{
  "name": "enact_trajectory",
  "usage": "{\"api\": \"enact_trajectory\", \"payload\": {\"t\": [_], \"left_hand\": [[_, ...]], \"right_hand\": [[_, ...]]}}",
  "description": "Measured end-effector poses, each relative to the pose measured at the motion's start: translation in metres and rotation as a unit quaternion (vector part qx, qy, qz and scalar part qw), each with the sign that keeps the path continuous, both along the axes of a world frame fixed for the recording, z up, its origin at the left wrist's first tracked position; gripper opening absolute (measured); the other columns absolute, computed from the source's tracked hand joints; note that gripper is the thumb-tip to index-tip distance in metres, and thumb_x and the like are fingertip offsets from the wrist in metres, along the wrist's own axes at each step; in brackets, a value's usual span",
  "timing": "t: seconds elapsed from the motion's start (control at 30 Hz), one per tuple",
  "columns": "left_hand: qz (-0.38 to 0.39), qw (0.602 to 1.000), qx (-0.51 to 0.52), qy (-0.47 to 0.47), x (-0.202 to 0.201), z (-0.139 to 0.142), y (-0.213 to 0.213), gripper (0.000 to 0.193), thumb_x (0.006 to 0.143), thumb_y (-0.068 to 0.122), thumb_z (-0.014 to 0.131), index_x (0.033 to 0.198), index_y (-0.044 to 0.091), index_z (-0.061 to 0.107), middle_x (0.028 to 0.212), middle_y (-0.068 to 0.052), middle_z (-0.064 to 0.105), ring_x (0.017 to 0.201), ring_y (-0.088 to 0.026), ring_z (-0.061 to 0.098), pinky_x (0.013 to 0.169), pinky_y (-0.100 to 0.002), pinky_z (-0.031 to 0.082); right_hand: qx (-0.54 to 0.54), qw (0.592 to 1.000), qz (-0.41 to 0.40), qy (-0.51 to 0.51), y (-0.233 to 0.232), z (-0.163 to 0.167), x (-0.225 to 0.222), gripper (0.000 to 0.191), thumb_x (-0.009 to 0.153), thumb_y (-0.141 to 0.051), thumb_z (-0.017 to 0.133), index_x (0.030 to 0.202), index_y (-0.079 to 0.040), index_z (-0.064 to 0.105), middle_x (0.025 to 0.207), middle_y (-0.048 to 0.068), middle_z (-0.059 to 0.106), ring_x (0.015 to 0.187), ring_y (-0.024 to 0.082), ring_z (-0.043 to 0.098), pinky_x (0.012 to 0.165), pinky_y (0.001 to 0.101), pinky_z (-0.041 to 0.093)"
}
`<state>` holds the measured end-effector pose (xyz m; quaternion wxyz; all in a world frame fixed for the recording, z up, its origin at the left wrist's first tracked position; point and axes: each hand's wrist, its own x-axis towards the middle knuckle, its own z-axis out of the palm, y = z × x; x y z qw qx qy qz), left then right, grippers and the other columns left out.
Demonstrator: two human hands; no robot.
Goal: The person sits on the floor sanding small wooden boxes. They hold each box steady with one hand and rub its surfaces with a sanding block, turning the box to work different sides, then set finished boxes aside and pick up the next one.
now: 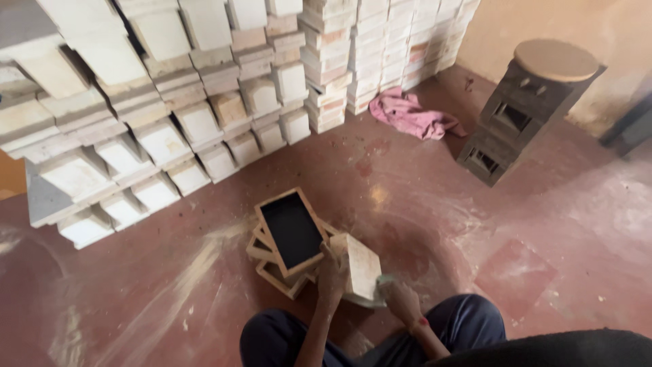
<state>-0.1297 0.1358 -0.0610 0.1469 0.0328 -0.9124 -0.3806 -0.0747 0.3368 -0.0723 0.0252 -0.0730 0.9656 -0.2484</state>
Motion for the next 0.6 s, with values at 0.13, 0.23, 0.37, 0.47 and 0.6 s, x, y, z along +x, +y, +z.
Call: {"api": "enact_trajectory", "payload": {"t": [0.13,0.23,0.37,0.47,0.6], "left_hand": [[0.009,0.994,0.013,-0.106,-0.005,0.002,0.001,0.091,0.102,0.049,0.051,0.155,-0.016,0.014,0.08,-0.02,0.068,0.066,-0.027,0.068,0.056,-0.036,0.053],[0.01,0.996,-0.077,-0.051,-0.001,0.003,0.002,0.089,0.104,0.047,0.052,0.151,-0.02,0.018,0.075,-0.018,0.065,0.062,-0.026,0.066,0.053,-0.035,0.052],[-0.007,0.99,0.045,-0.132,0.004,0.003,0.0,0.087,0.101,0.045,0.049,0.153,-0.016,0.016,0.069,-0.015,0.063,0.058,-0.026,0.066,0.05,-0.038,0.05],[0.001,1.0,0.011,-0.021,0.002,0.002,-0.002,0.089,0.104,0.046,0.053,0.15,-0.021,0.016,0.068,-0.012,0.061,0.059,-0.023,0.063,0.049,-0.033,0.051],[-0.002,0.988,-0.147,-0.045,-0.002,0.008,-0.005,0.085,0.107,0.044,0.049,0.152,-0.018,0.015,0.064,-0.008,0.057,0.051,-0.02,0.057,0.046,-0.032,0.047]], "right_hand": [[-0.078,0.996,0.004,0.038,-0.014,0.014,0.024,0.024,0.092,-0.028,0.056,0.1,-0.018,0.076,0.087,0.014,0.076,0.08,0.038,0.072,0.069,0.0525,0.055],[0.018,1.0,-0.017,0.016,-0.026,0.007,0.028,0.022,0.092,-0.025,0.053,0.097,-0.016,0.073,0.085,0.013,0.074,0.08,0.037,0.072,0.07,0.0509,0.055],[0.049,0.99,0.007,0.131,-0.009,-0.019,0.006,0.019,0.088,-0.018,0.053,0.087,-0.014,0.072,0.084,0.013,0.074,0.081,0.035,0.072,0.071,0.0495,0.055],[0.061,0.996,0.024,0.057,0.004,-0.017,-0.007,0.02,0.089,-0.018,0.053,0.084,-0.015,0.072,0.085,0.012,0.074,0.083,0.034,0.072,0.075,0.0488,0.055],[-0.051,0.997,0.057,0.004,0.0,0.017,-0.003,0.025,0.094,-0.027,0.055,0.086,-0.011,0.072,0.085,0.015,0.073,0.082,0.037,0.07,0.073,0.0497,0.052]]}}
